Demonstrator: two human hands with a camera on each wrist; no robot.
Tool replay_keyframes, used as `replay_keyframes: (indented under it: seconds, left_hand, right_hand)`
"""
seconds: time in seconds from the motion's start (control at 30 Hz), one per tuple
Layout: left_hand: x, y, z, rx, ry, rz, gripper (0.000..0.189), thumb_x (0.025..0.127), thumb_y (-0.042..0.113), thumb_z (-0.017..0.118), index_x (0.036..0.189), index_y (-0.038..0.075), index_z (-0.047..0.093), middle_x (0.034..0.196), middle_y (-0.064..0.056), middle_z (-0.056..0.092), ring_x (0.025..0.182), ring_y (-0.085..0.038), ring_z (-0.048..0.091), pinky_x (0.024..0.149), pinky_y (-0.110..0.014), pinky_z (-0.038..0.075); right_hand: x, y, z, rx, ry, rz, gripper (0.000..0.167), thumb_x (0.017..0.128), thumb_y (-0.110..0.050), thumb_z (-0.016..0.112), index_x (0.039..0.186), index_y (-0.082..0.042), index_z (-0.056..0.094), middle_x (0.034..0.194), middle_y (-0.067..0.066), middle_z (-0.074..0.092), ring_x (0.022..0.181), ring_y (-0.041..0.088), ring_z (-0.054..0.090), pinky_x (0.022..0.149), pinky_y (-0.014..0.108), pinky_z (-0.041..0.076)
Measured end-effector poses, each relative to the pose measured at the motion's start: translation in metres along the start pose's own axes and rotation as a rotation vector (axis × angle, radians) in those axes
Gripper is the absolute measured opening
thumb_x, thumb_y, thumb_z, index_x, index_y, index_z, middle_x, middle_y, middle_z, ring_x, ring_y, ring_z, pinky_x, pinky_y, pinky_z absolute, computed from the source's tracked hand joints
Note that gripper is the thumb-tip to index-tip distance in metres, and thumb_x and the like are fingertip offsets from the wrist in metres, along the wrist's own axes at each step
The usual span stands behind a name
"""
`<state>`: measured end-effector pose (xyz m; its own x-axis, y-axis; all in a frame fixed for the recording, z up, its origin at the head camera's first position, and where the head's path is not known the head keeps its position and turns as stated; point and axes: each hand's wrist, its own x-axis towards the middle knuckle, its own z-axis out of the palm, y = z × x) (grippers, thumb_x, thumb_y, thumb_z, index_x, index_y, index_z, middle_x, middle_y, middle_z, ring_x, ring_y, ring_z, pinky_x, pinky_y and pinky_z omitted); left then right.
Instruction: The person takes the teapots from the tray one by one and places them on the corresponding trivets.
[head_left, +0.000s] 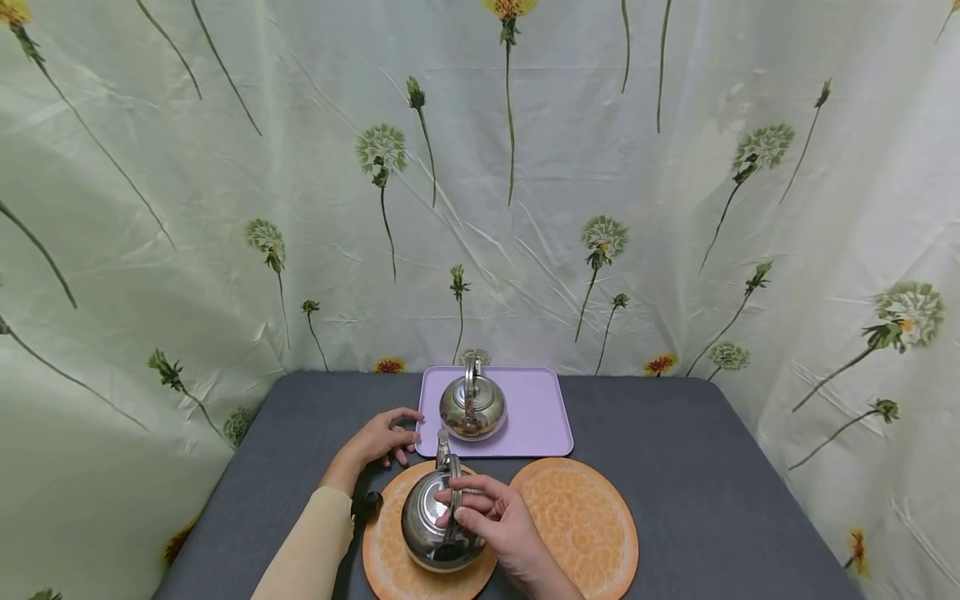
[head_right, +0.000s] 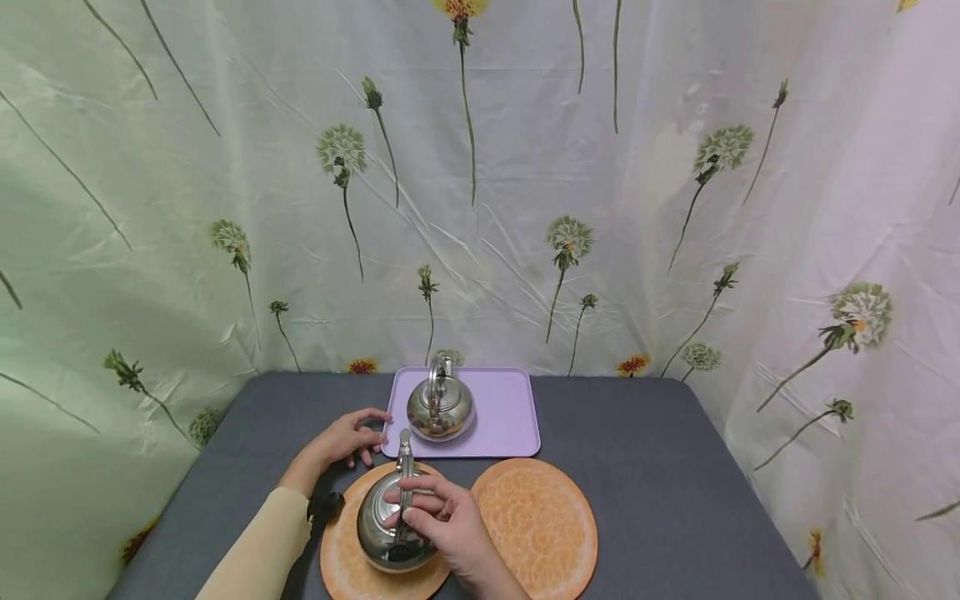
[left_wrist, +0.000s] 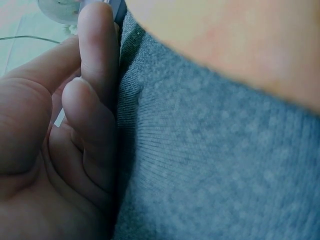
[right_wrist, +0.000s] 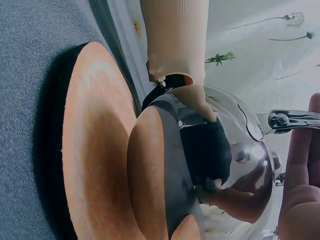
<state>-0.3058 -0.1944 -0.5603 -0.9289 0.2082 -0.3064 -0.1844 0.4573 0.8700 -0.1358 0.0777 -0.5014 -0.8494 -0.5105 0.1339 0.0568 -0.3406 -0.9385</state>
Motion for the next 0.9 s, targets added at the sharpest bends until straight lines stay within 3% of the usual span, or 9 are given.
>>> replay_keyframes:
  seconds: [0.13, 0.23, 0.5, 0.9]
  left_hand:
    - [0.000, -0.002, 0.001, -0.001, 0.009, 0.000, 0.041, 0.099, 0.020, 0.073, 0.139, 0.017, 0.064, 0.081, -0.003, 0.073, 0.056, -0.012, 0.068, 0.048, -0.025, 0.046]
    - [0.000, -0.002, 0.001, -0.006, 0.008, 0.002, 0.041, 0.099, 0.020, 0.074, 0.139, 0.016, 0.064, 0.081, -0.003, 0.073, 0.056, -0.012, 0.068, 0.048, -0.025, 0.046]
    - [0.001, -0.003, 0.000, -0.015, -0.003, 0.000, 0.041, 0.099, 0.020, 0.074, 0.139, 0.016, 0.064, 0.081, -0.003, 0.073, 0.056, -0.012, 0.068, 0.048, -0.025, 0.046]
    - [0.001, -0.002, 0.000, 0.000, 0.000, 0.016, 0.041, 0.099, 0.019, 0.074, 0.139, 0.016, 0.064, 0.081, -0.002, 0.073, 0.056, -0.012, 0.068, 0.048, -0.025, 0.046]
  right_hand:
    - [-0.001, 0.004, 0.000, 0.017, -0.005, -0.016, 0.049, 0.105, -0.007, 0.063, 0.144, 0.016, 0.046, 0.123, -0.011, 0.079, 0.101, 0.003, 0.077, 0.095, 0.023, 0.058]
    - [-0.001, 0.007, 0.000, 0.031, -0.016, -0.030, 0.040, 0.106, -0.006, 0.062, 0.143, 0.008, 0.056, 0.124, -0.010, 0.078, 0.102, 0.004, 0.078, 0.094, 0.023, 0.059]
    - [0.001, 0.011, 0.002, 0.025, -0.004, 0.020, 0.056, 0.105, -0.008, 0.063, 0.146, 0.022, 0.038, 0.123, -0.011, 0.079, 0.102, 0.003, 0.078, 0.095, 0.023, 0.059]
    - [0.002, 0.016, 0.006, 0.014, -0.013, 0.000, 0.051, 0.105, -0.007, 0.064, 0.142, 0.023, 0.043, 0.123, -0.012, 0.079, 0.102, 0.003, 0.078, 0.099, 0.022, 0.056]
